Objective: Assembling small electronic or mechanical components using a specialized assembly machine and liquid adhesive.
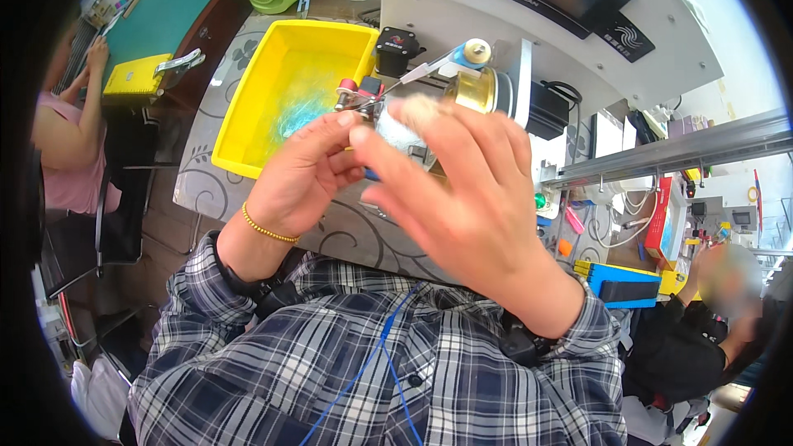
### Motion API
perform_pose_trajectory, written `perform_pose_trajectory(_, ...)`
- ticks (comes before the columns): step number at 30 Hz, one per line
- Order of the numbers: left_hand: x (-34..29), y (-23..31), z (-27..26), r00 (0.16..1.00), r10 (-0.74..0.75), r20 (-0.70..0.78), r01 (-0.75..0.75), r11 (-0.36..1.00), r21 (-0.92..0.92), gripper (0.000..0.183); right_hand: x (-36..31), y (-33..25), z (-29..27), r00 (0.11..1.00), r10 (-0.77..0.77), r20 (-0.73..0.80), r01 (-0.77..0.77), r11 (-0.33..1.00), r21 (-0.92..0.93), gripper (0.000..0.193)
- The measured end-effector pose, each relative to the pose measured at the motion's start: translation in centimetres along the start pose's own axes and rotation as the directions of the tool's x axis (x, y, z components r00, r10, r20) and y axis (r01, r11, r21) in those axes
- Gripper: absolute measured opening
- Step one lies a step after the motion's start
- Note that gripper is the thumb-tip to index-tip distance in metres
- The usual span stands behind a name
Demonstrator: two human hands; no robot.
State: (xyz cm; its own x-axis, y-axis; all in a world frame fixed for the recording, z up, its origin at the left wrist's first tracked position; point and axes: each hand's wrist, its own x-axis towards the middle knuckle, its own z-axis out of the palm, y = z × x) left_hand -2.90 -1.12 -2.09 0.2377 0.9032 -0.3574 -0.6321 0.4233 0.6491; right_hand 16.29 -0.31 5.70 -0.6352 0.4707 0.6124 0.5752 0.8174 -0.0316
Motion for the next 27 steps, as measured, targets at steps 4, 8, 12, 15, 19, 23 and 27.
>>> perform_pose_trajectory(4, 0.9, -0.3, -0.4, 0.988, 0.112, -0.105, -0.092, 0.98, 0.177, 0.016, -4.5, 1.2, -1.8, 0.995, -0.079, -0.064, 0.089, 0.983, 0.163, 0.034)
perform_pose_trajectory(8, 1.8, -0.4, -0.1, 0.923, 0.371, -0.098, -0.285, 0.834, 0.472, 0.013, -10.4, 2.7, -1.4, 0.998, -0.011, 0.064, -0.004, 0.97, 0.241, 0.025)
perform_pose_trajectory(12, 2.4, -0.5, -0.5, 0.916, 0.393, -0.083, -0.308, 0.819, 0.484, 0.01, -16.0, 2.5, 0.8, 0.957, 0.243, 0.156, -0.281, 0.908, 0.309, 0.015)
perform_pose_trajectory(15, 2.5, -0.7, -0.3, 0.911, 0.396, -0.117, -0.283, 0.805, 0.521, 0.01, -18.7, 1.8, 1.6, 0.887, 0.391, 0.246, -0.458, 0.812, 0.362, 0.009)
perform_pose_trajectory(19, 2.8, -1.4, 0.7, 0.884, 0.458, -0.088, -0.33, 0.748, 0.575, 0.016, -20.8, 1.5, 1.9, 0.846, 0.489, 0.213, -0.533, 0.774, 0.341, 0.006)
perform_pose_trajectory(23, 3.7, -2.4, 0.4, 0.83, 0.536, -0.155, -0.346, 0.713, 0.611, 0.042, -21.6, 2.2, 2.8, 0.887, 0.445, 0.125, -0.456, 0.8, 0.39, 0.011)
perform_pose_trajectory(27, 3.5, -2.4, 0.2, 0.824, 0.557, -0.106, -0.402, 0.706, 0.584, 0.021, -22.3, 2.4, 3.3, 0.882, 0.465, -0.075, -0.398, 0.82, 0.41, 0.022)
